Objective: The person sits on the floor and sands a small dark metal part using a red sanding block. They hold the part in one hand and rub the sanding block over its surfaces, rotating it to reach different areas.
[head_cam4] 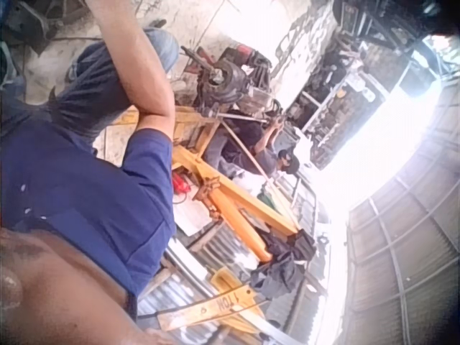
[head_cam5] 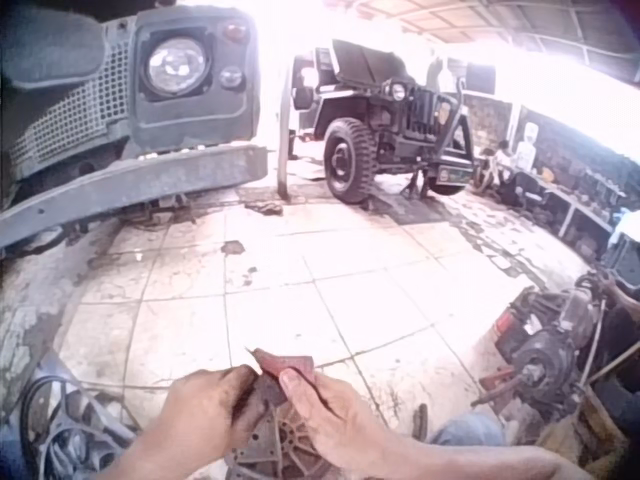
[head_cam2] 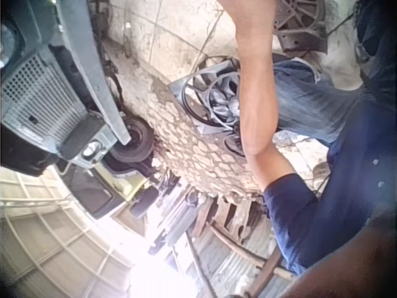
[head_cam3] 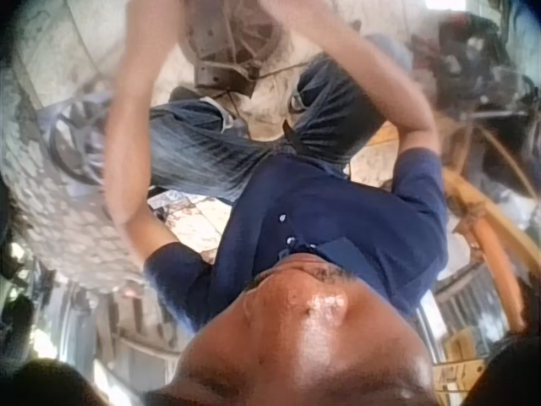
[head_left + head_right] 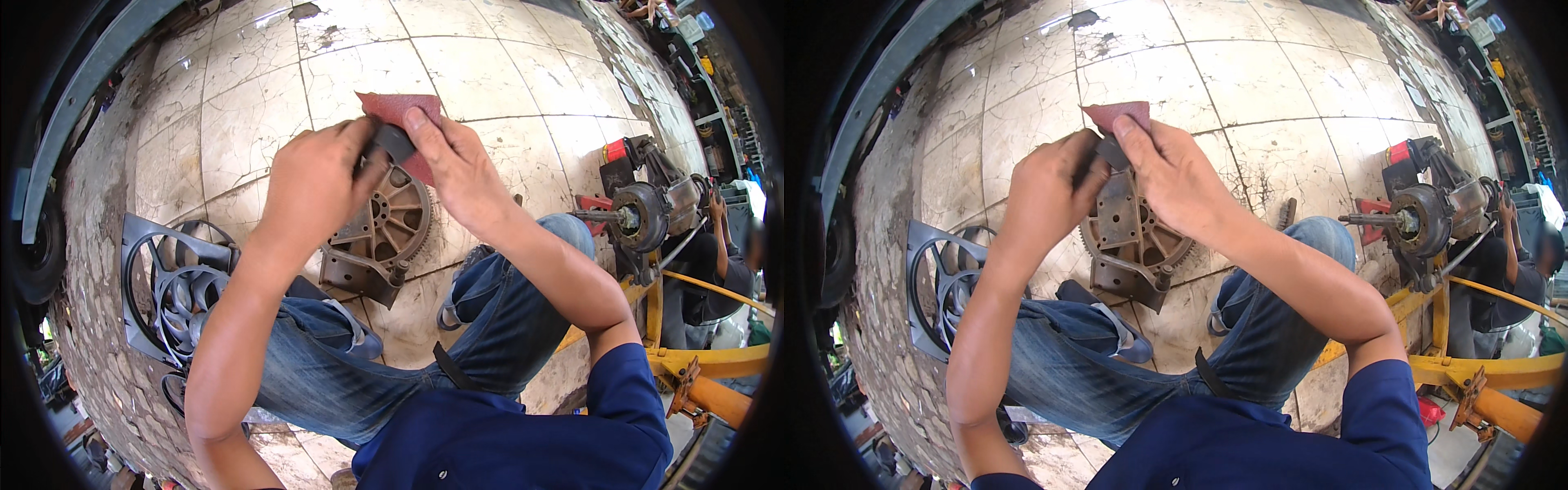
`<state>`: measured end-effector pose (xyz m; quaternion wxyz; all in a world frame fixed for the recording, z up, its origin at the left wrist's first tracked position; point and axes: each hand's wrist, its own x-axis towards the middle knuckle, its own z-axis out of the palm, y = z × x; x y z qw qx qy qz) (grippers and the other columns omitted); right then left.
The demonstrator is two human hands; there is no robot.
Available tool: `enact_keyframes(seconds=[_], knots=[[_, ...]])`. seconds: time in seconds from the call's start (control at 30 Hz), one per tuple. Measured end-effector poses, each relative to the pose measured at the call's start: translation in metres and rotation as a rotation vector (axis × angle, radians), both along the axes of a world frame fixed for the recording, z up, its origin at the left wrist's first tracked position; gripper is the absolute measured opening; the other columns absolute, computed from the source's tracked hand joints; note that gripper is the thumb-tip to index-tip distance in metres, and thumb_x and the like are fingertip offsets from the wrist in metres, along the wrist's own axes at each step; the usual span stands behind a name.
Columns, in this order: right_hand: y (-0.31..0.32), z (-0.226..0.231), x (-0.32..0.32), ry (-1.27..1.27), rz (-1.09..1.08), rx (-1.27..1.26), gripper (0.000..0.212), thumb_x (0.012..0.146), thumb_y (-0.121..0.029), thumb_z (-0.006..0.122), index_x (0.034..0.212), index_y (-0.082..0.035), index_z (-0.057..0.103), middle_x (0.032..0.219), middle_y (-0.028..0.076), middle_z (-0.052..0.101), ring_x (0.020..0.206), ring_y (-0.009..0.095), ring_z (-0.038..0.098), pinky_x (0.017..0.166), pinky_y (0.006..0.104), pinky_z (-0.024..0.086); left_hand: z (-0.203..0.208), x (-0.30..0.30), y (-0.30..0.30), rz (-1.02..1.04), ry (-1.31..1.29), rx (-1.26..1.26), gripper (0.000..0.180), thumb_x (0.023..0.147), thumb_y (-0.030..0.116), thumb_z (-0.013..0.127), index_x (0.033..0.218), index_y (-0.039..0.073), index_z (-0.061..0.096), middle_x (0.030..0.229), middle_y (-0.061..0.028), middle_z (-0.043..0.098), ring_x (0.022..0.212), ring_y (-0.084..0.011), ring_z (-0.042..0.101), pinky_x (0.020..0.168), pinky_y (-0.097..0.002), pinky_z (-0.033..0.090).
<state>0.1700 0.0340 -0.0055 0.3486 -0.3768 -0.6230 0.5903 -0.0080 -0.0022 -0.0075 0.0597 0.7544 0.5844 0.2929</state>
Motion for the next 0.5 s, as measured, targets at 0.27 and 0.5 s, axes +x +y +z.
enact_keyframes(seconds=[0.27, 0.5], knots=[[-0.004, 0.012, -0.004, 0.23, -0.086, -0.28, 0.064, 0.104, -0.053, 0.05, 0.132, 0.004, 0.058, 0.117, 0.012, 0.065, 0.098, 0.014, 0.061, 0.086, 0.0304, 0.052, 0.006, -0.004, 0.003, 0.041, 0.089, -0.11, 0.023, 0.083, 0.019, 0.075, 0.102, 0.007, 0.07, 0.085, -0.0134, 0.069, 0.078, -0.035, 0.067, 0.071, -0.044, 0.054], [0.001, 0.005, -0.001, 0.218, -0.052, -0.285, 0.063, 0.104, -0.052, 0.05, 0.131, 0.004, 0.058, 0.115, 0.011, 0.066, 0.098, 0.014, 0.061, 0.082, 0.0296, 0.053, 0.003, 0.004, 0.0, 0.002, 0.053, -0.098, 0.018, 0.082, 0.021, 0.075, 0.095, 0.009, 0.071, 0.083, -0.0119, 0.07, 0.078, -0.034, 0.068, 0.071, -0.0442, 0.054]])
